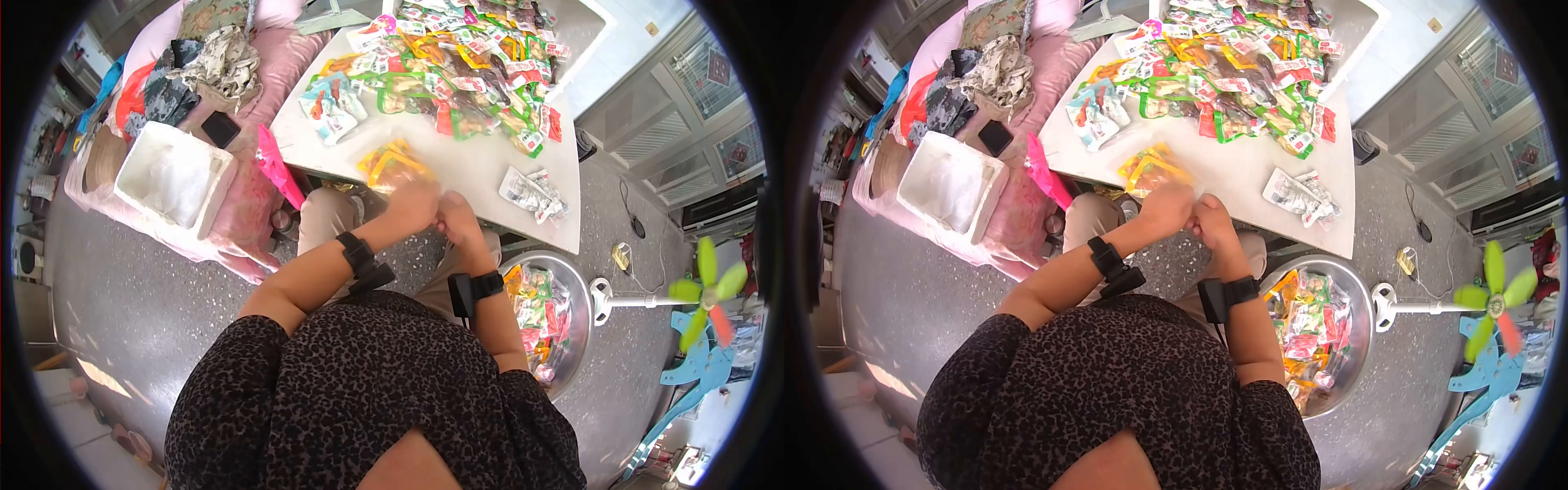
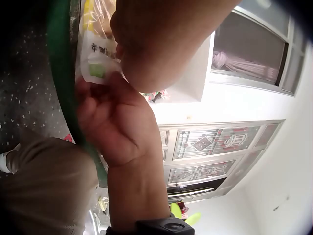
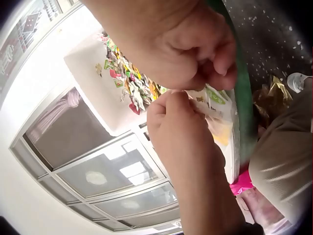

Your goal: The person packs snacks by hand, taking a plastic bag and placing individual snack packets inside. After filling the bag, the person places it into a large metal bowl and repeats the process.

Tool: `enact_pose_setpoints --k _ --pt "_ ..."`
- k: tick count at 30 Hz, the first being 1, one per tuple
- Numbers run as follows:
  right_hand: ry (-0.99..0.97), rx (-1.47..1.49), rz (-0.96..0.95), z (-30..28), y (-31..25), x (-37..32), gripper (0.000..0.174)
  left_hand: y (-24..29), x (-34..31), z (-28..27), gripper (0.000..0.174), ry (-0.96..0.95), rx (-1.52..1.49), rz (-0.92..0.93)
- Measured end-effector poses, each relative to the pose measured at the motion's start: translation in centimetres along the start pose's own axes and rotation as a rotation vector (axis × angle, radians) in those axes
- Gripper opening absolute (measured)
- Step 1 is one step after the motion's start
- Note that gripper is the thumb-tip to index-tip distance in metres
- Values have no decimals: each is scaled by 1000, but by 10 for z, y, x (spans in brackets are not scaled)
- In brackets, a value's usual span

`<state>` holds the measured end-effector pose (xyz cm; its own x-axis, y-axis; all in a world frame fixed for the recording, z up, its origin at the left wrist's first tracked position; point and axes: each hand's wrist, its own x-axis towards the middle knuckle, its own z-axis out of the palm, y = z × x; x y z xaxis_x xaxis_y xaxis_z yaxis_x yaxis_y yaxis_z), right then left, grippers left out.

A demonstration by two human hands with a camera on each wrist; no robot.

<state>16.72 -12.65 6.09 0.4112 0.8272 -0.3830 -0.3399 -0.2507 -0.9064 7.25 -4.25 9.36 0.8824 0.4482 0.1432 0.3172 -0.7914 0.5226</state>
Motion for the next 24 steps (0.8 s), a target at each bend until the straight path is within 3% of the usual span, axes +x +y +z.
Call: enact_pose_setpoints --k 1,4,7,10,13,16,19,24 --pt "59 95 -24 3 1 1 11 0 -1 1 18 12 17 18" --pt "-69 123 -60 15 5 11 11 -1 -2 1 17 52 -6 10" --pt "-181 79 65 19 1 13 9 -7 -2 2 17 25 -8 0" --pt "-284 -73 62 15 -9 3 10 -15 -15 1 19 214 -132 196" --pt "-228 -110 39 -12 -1 5 11 -18 -35 -26 31 322 -99 448" --pt "-129 -64 55 -27 -1 -7 11 -31 -47 -25 45 265 76 587" --pt "34 79 1 -27 -4 -15 13 -48 -46 -3 46 283 278 519" --pt "139 34 -99 -36 2 -12 19 -53 -38 6 39 303 230 572"
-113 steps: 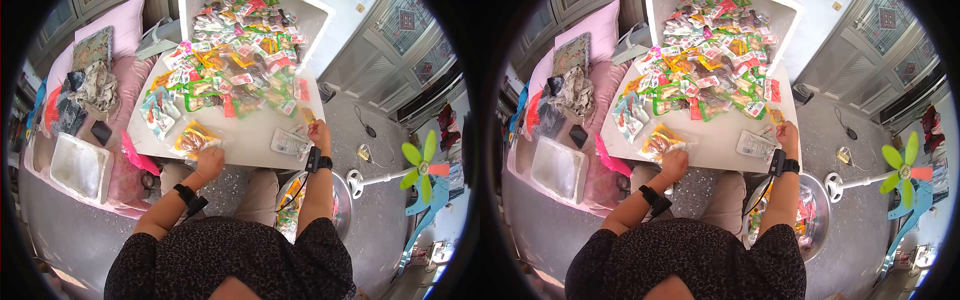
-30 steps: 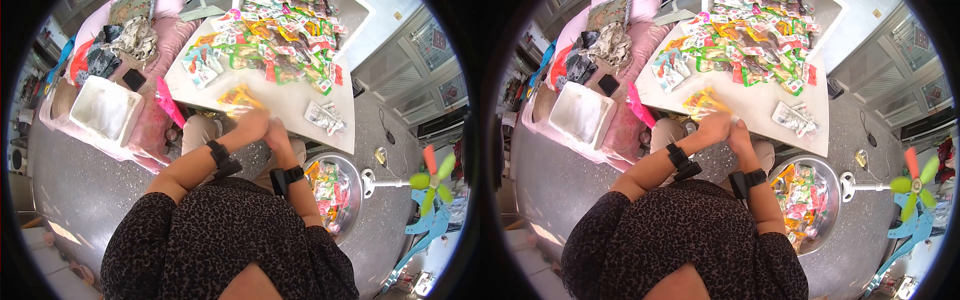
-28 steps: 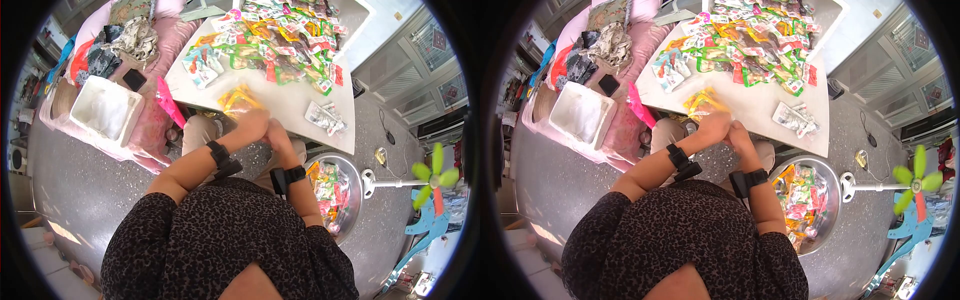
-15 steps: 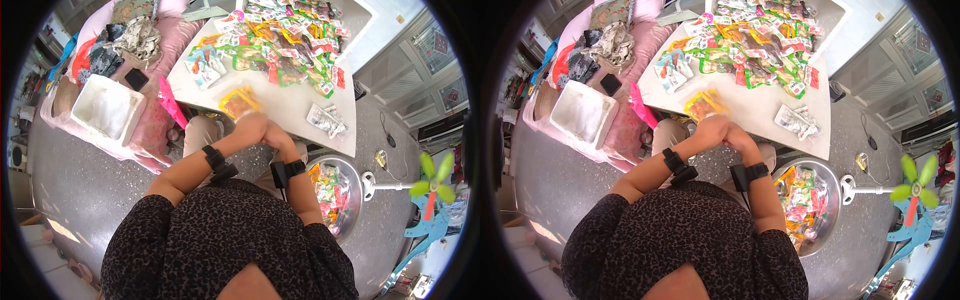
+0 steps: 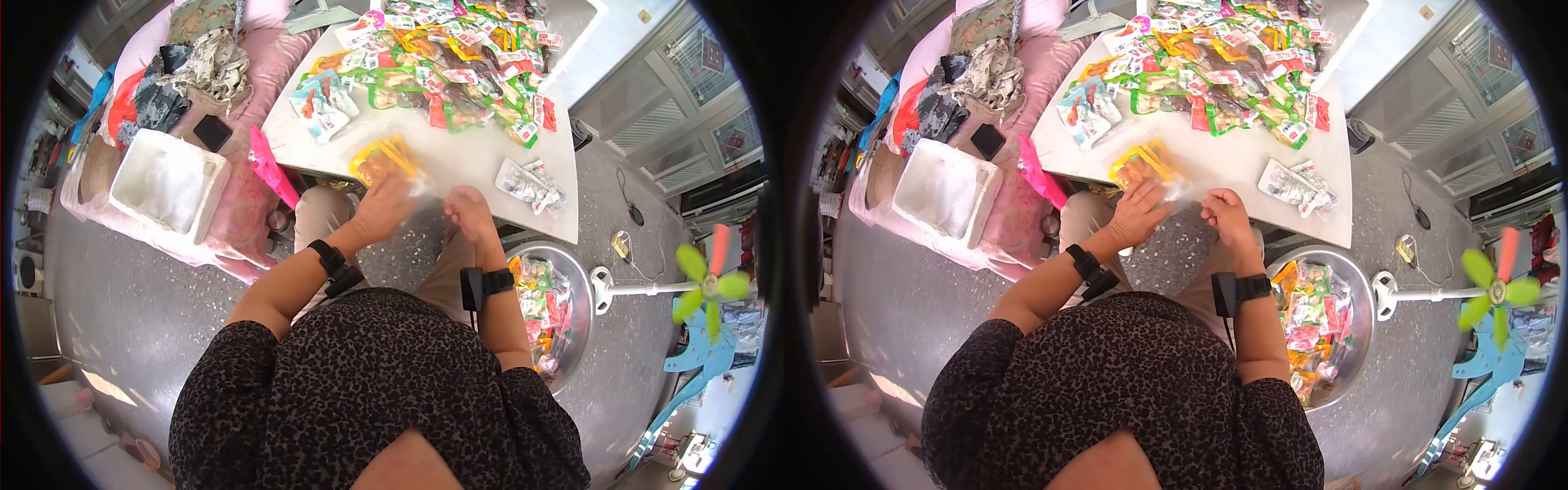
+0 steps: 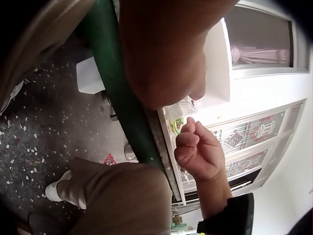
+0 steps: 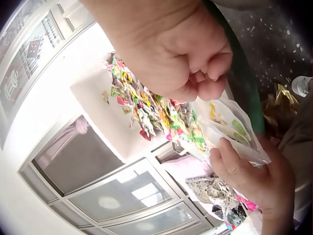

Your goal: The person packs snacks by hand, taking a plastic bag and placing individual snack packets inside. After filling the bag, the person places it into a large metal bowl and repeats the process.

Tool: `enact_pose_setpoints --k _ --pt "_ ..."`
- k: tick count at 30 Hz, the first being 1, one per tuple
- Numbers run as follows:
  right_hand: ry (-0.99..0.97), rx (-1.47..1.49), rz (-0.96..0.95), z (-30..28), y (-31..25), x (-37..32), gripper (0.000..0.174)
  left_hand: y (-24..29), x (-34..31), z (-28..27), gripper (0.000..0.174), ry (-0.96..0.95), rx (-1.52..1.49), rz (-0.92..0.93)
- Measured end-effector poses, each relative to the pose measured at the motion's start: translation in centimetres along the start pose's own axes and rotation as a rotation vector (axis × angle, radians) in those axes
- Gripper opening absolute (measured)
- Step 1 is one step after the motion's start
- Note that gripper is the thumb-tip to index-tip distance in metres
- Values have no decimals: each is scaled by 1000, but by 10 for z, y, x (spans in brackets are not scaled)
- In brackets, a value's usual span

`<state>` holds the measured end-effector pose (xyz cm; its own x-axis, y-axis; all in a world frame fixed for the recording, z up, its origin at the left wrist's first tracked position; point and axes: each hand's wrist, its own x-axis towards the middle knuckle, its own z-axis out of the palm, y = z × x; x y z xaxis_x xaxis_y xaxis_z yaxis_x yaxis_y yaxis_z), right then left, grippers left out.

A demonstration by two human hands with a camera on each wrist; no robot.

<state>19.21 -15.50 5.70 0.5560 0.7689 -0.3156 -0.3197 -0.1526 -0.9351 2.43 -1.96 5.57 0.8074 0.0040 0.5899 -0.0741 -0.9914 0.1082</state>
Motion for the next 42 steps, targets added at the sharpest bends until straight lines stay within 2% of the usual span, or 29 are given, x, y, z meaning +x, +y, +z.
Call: enact_pose_setpoints --k 4,7,8,10,11,12,16,19,22,25,28,30,31,33,35,39,42 --pt "163 -80 -114 -1 -11 1 28 2 18 -30 28 -3 -105 -27" --pt "113 -184 -353 1 -26 2 37 -14 32 -43 23 134 -241 -58" --pt "91 -210 -394 4 -33 3 41 -20 38 -49 15 135 -285 -74" --pt "47 -265 -481 11 -54 5 50 -27 50 -58 15 120 -475 -262" --pt "-6 -272 -485 13 -64 7 51 -30 57 -64 16 113 -570 -354" --pt "-57 -280 -489 15 -74 10 53 -33 68 -82 21 -84 -765 -536" --pt "-256 -234 -409 18 -98 23 54 -56 79 -80 20 -80 -1171 -665" --pt "-264 -97 -419 25 -104 20 40 -51 82 -81 18 -42 -1464 -728" --pt "-251 -234 -390 23 -108 17 18 -52 81 -71 19 -51 -1477 -714" --pt "-208 -240 -404 19 -101 15 7 -53 81 -70 21 -72 -1420 -711" --pt "-165 -310 -476 18 -101 3 6 -50 79 -73 23 -99 -1282 -727" --pt "-170 -372 -594 17 -101 -3 5 -55 75 -63 23 -145 -1183 -722" --pt "-147 -404 -648 13 -101 -8 4 -57 73 -59 22 -122 -1130 -657" --pt "-98 -388 -544 12 -102 -21 6 -53 69 -56 21 -103 -1002 -537" --pt "-145 -320 -508 7 -103 -40 7 -43 67 -62 21 -124 -897 -470" --pt "-87 -391 -516 -5 -99 -76 11 -13 73 -84 17 -162 -895 -336" --pt "-66 -524 -544 -13 -89 -95 17 7 81 -98 15 -257 -782 -227"
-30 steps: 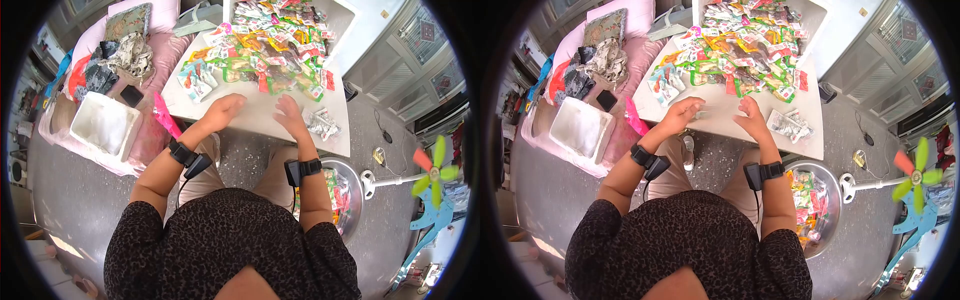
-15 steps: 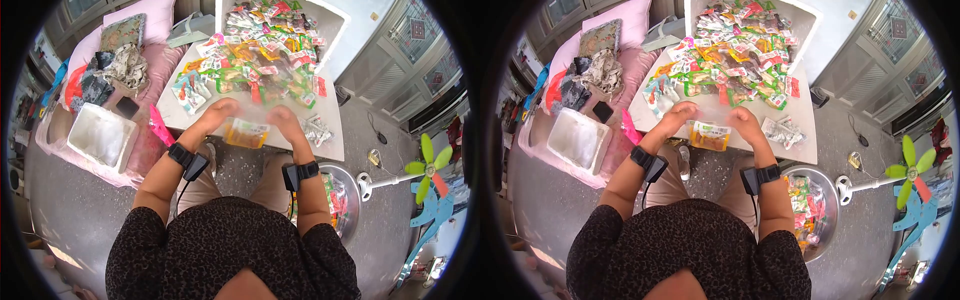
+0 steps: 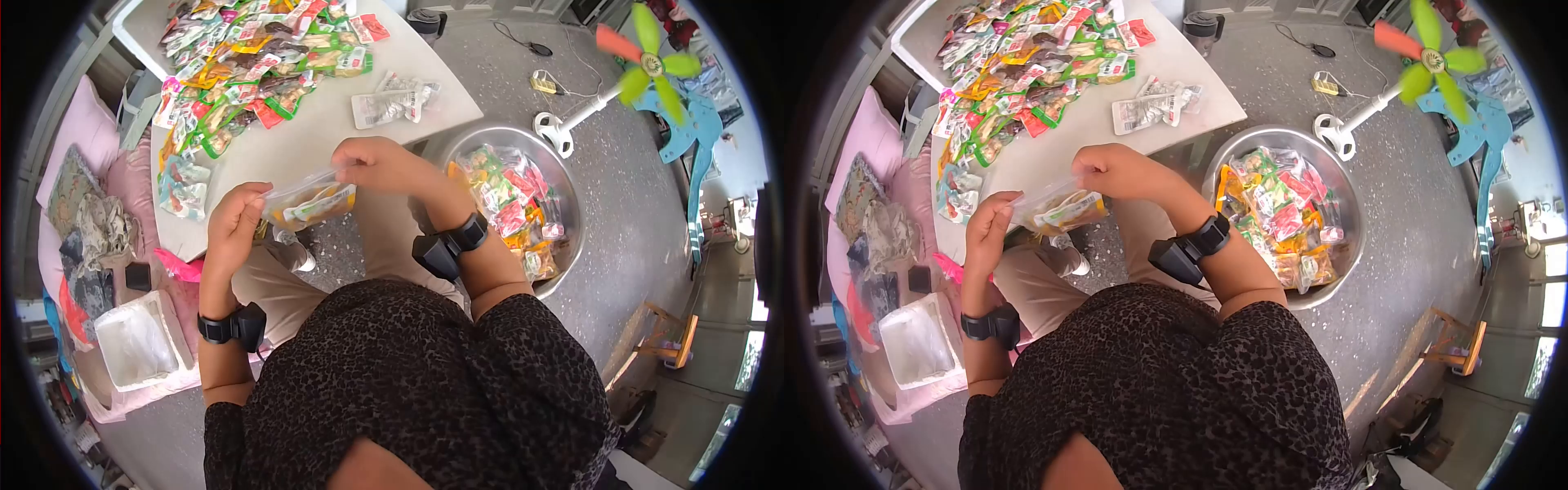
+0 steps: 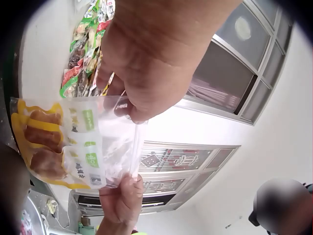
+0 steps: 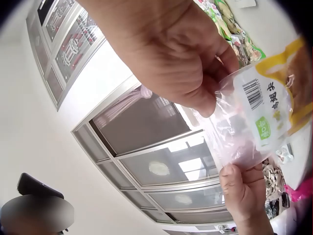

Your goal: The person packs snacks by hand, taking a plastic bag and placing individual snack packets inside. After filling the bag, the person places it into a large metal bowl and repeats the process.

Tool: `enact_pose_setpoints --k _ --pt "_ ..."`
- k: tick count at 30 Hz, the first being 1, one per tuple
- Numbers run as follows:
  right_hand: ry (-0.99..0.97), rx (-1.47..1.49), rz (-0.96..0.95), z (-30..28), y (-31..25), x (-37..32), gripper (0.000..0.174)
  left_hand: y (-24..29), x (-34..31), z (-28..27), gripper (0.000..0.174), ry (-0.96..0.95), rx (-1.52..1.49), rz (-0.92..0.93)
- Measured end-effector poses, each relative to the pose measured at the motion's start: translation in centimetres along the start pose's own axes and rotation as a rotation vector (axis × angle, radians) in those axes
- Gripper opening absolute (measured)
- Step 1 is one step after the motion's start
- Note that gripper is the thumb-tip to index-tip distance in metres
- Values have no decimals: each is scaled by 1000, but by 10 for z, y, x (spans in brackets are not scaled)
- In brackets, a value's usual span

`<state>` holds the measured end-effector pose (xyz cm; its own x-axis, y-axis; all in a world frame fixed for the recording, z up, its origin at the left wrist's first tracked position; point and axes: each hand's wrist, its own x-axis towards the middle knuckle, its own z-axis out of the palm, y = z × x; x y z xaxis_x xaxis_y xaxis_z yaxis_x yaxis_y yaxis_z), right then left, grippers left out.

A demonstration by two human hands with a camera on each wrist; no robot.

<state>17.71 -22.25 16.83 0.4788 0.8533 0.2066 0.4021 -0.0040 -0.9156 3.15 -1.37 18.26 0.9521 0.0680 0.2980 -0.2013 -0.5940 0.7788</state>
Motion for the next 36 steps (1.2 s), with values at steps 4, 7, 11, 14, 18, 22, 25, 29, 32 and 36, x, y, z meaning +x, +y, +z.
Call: enact_pose_setpoints --k 4,7,11,14,18,22,25,29,32,36 --pt "-171 -186 -9 -3 0 -23 22 34 2 9 14 -131 110 32" --pt "-218 -265 -47 5 -11 -31 25 46 2 17 14 -220 140 23" --pt "-201 -400 -195 19 -22 -35 18 52 1 32 15 -232 164 22" --pt "-185 -468 -144 13 -30 -42 16 49 -1 38 15 -207 84 3" --pt "-105 -443 -204 -4 -26 -55 16 56 6 50 13 -203 -5 60" --pt "12 -488 -73 -37 -24 -83 14 50 16 66 12 -195 -46 75" --pt "132 -417 82 -72 -14 -121 12 32 16 71 12 -251 -91 -16" --pt "292 -447 395 -109 22 -187 11 -11 6 76 10 -310 -75 -203" --pt "346 -536 474 -136 86 -243 10 -48 -8 80 10 -343 -55 -320" --pt "421 -819 815 -181 164 -304 11 -91 -31 83 12 -336 24 -446"
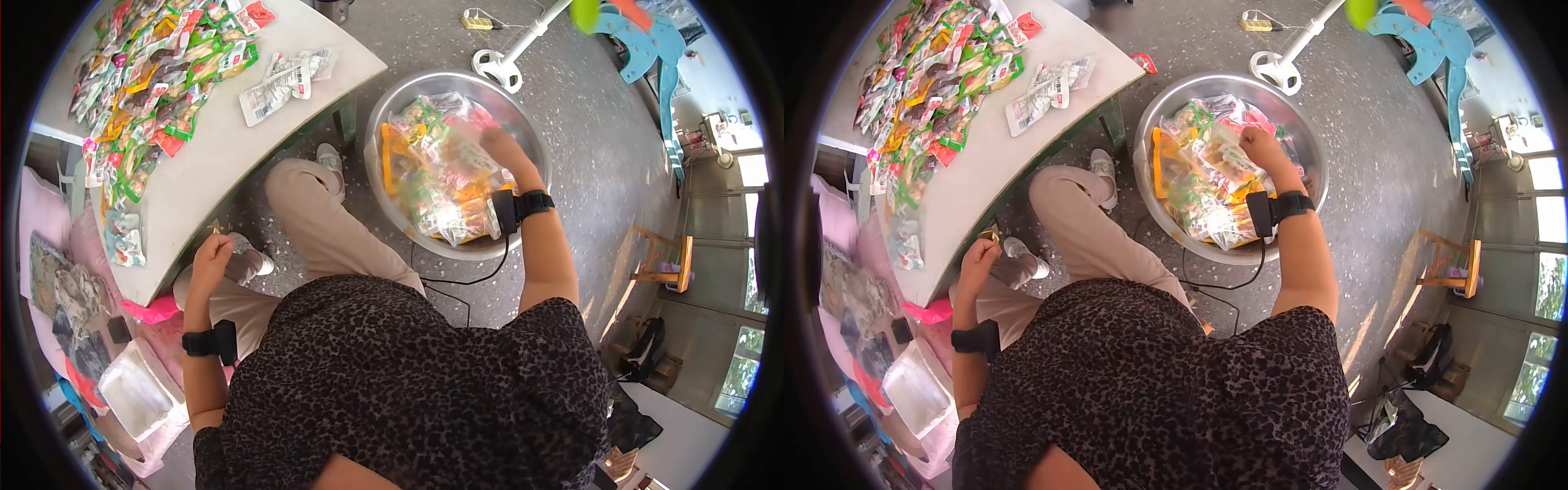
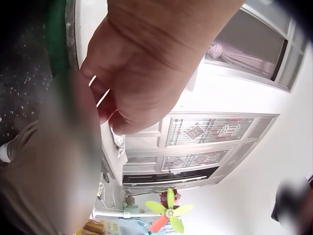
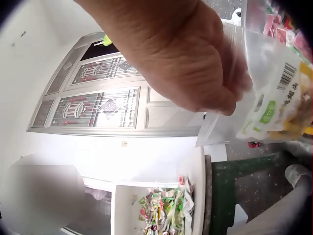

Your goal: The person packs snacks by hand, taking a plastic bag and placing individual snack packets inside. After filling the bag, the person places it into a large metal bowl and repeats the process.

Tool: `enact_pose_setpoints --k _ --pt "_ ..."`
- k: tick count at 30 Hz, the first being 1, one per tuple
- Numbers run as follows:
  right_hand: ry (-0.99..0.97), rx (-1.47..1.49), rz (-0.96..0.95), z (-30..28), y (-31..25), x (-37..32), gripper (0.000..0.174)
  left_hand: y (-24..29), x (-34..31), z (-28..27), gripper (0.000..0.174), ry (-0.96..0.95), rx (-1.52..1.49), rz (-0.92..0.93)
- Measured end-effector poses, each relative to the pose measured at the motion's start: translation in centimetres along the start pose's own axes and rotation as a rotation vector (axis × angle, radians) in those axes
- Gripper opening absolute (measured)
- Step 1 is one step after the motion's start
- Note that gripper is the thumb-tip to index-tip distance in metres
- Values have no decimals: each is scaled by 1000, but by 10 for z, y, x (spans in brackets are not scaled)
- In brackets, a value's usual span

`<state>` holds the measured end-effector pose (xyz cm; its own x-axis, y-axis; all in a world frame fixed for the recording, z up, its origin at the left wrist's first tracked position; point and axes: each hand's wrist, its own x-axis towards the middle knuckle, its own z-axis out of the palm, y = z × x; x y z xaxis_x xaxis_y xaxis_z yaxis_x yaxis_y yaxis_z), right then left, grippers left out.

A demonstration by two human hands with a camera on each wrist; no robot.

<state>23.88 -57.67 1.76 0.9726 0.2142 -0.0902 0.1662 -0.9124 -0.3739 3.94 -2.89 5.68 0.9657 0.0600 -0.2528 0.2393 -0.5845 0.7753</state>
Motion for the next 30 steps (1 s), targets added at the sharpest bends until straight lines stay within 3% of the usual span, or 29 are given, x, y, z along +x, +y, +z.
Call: enact_pose_setpoints --k 3,6,9,11,13,15,17,20,22,24,25,29,30 --pt "103 -328 71 11 74 17 14 -15 -8 2 11 19 57 -4" --pt "146 -360 273 4 99 11 14 -33 -16 2 11 56 32 -62" --pt "90 -413 351 20 118 -8 15 -47 -23 5 10 69 -42 -157" --pt "-55 -433 430 38 110 -34 17 -52 -28 11 10 56 -110 -205" --pt "-222 -342 458 89 138 -57 20 -53 -29 13 10 54 -132 -232" --pt "-357 -282 377 112 116 -78 21 -51 -29 15 10 68 -110 -238" --pt "-416 -158 259 205 140 -77 23 -48 -27 13 11 89 -68 -218" --pt "-458 -69 74 169 64 -56 24 -46 -24 10 11 83 -49 -221" --pt "-359 18 39 166 29 -33 24 -48 -23 9 12 104 -58 -200" --pt "-246 125 -60 153 -20 -5 22 -55 -27 11 12 182 -70 -158" --pt "-187 210 -199 145 -44 6 20 -52 -31 9 13 212 -47 -117" --pt "-195 624 -249 100 -181 25 18 -45 -47 5 13 366 -38 -72" --pt "-138 604 -390 99 -207 28 18 -50 -52 3 12 398 -95 -95"
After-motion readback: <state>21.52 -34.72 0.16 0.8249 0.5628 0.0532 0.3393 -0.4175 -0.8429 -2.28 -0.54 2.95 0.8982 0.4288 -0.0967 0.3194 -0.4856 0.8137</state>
